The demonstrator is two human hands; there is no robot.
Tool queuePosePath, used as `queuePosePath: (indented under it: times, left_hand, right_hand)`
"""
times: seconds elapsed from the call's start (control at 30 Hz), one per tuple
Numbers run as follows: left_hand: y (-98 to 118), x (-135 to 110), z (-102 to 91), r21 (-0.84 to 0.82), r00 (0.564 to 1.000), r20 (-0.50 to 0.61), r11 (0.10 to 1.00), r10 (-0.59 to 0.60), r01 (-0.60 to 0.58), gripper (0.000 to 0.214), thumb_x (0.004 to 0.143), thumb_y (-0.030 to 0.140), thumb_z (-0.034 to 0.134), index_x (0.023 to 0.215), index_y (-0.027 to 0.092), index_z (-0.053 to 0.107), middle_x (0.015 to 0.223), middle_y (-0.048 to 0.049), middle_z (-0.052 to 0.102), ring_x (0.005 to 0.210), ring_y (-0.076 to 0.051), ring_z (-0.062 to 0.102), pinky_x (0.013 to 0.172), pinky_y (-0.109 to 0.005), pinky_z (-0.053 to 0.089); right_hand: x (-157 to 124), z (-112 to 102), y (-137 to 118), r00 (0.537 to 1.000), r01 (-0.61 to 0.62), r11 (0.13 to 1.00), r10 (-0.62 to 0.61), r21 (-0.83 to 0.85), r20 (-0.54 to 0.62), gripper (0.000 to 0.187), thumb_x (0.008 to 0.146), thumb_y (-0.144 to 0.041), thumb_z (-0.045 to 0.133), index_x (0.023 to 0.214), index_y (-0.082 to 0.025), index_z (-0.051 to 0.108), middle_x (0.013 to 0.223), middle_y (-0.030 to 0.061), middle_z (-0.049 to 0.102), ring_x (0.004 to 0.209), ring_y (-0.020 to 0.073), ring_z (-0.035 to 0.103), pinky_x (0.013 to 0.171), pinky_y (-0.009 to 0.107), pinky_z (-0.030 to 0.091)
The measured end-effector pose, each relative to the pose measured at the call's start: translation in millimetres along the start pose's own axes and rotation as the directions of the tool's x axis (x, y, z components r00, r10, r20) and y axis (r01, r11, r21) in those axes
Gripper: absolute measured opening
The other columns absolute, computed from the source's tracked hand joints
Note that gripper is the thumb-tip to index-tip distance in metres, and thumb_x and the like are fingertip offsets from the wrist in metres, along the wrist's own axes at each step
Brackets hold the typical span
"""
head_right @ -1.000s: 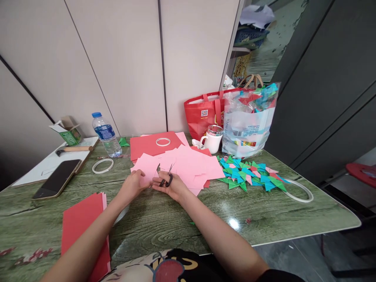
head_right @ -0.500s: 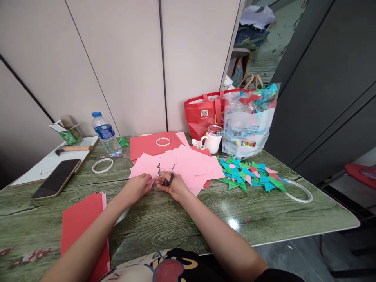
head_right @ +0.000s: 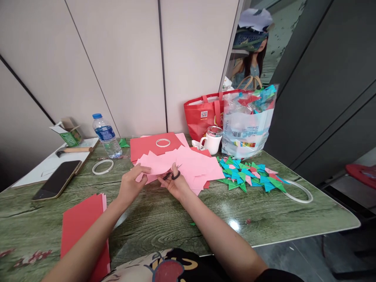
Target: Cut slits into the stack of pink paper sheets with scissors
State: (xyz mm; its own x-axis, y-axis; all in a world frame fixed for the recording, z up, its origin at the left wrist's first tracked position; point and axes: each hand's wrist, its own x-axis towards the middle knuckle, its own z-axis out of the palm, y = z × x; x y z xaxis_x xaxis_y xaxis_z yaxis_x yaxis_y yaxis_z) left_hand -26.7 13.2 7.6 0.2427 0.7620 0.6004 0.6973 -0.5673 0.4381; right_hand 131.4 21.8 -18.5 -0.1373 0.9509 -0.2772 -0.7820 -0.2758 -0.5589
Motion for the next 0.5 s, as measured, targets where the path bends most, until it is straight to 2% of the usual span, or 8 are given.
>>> queuePosePath:
  times: [0.1,0.17,0.23,0.3,0.33,0.4,0.43,0.5]
  left_hand:
    - [5,0,-2.1,-0.042,0.997,0.009,0.996,0.08,-0.079,0.015,0.071,0.011,0.043,0.065,0.021,0.052,0.083,-0.0009,0.063,0.099,-0.015,0.053,0.099,-0.039,0.026]
    - [8,0,-4.3,-0.067,0.996,-0.064,0.996,0.059,-0.063,0.013,0.071,0.012,0.045,0.064,0.021,0.052,0.098,-0.003,0.06,0.111,-0.017,0.044,0.1,-0.039,0.026]
    - [10,1,-5.8,-0.136,0.981,-0.192,0.991,-0.042,0.015,0.008,0.071,0.014,0.048,0.073,0.02,0.053,0.119,-0.0047,0.049,0.119,-0.018,0.036,0.099,-0.037,0.028]
    - [11,3,-5.0,-0.314,0.943,-0.261,0.942,-0.206,0.119,0.024,0.071,0.02,0.051,0.095,0.021,0.05,0.13,-0.0069,0.038,0.12,-0.019,0.036,0.096,-0.036,0.033]
    - [11,4,-3.6,-0.433,0.928,-0.233,0.885,-0.291,0.169,0.037,0.072,0.024,0.052,0.109,0.021,0.043,0.13,-0.009,0.038,0.117,-0.019,0.04,0.093,-0.036,0.037]
    - [10,5,0.7,-0.639,0.924,-0.029,0.718,-0.381,0.276,0.055,0.076,0.033,0.048,0.124,0.019,0.027,0.122,-0.0124,0.048,0.106,-0.019,0.051,0.085,-0.036,0.043]
    - [10,5,3.2,-0.686,0.924,0.106,0.645,-0.368,0.335,0.056,0.077,0.038,0.046,0.125,0.017,0.028,0.115,-0.0126,0.054,0.1,-0.02,0.055,0.083,-0.037,0.045]
    - [13,2,7.7,-0.706,0.914,0.301,0.58,-0.274,0.406,0.053,0.072,0.044,0.051,0.115,0.013,0.044,0.102,-0.0113,0.062,0.094,-0.022,0.058,0.083,-0.039,0.045]
  right_hand:
    - [4,-2,-7,0.996,0.055,0.997,-0.051,0.056,-0.077,0.014,0.075,-0.03,0.06,0.077,-0.018,0.054,0.071,0.0,0.066,0.074,0.0138,0.064,0.066,0.026,0.055]
    - [6,-5,-9,0.994,0.05,0.998,-0.045,0.045,-0.096,0.008,0.071,-0.019,0.063,0.072,-0.018,0.055,0.064,-0.0023,0.064,0.063,0.0115,0.063,0.059,0.022,0.055]
    - [6,-6,-9,0.993,0.042,0.999,-0.038,0.035,-0.108,0.013,0.067,-0.011,0.065,0.066,-0.017,0.054,0.055,-0.0047,0.061,0.052,0.009,0.059,0.052,0.019,0.053]
    - [4,-5,-6,0.994,0.043,0.999,-0.04,0.026,-0.103,0.017,0.062,-0.008,0.068,0.062,-0.017,0.053,0.052,-0.006,0.058,0.047,0.0072,0.055,0.048,0.018,0.052]
    - [3,-4,-5,0.994,0.048,0.999,-0.046,0.023,-0.096,0.019,0.06,-0.007,0.069,0.062,-0.017,0.053,0.053,-0.0062,0.058,0.046,0.0067,0.054,0.048,0.017,0.051]
    - [0,-1,-2,0.994,0.07,0.997,-0.068,0.013,-0.084,0.021,0.056,-0.007,0.071,0.061,-0.017,0.053,0.054,-0.0065,0.057,0.046,0.006,0.053,0.046,0.017,0.051]
    - [-1,0,-1,0.993,0.085,0.996,-0.084,0.007,-0.079,0.022,0.055,-0.008,0.072,0.061,-0.017,0.053,0.054,-0.0067,0.056,0.046,0.0055,0.052,0.046,0.016,0.05]
    - [-4,2,1,0.989,0.126,0.992,-0.127,-0.011,-0.073,0.023,0.054,-0.01,0.073,0.06,-0.017,0.051,0.055,-0.0071,0.054,0.046,0.0045,0.051,0.046,0.015,0.049]
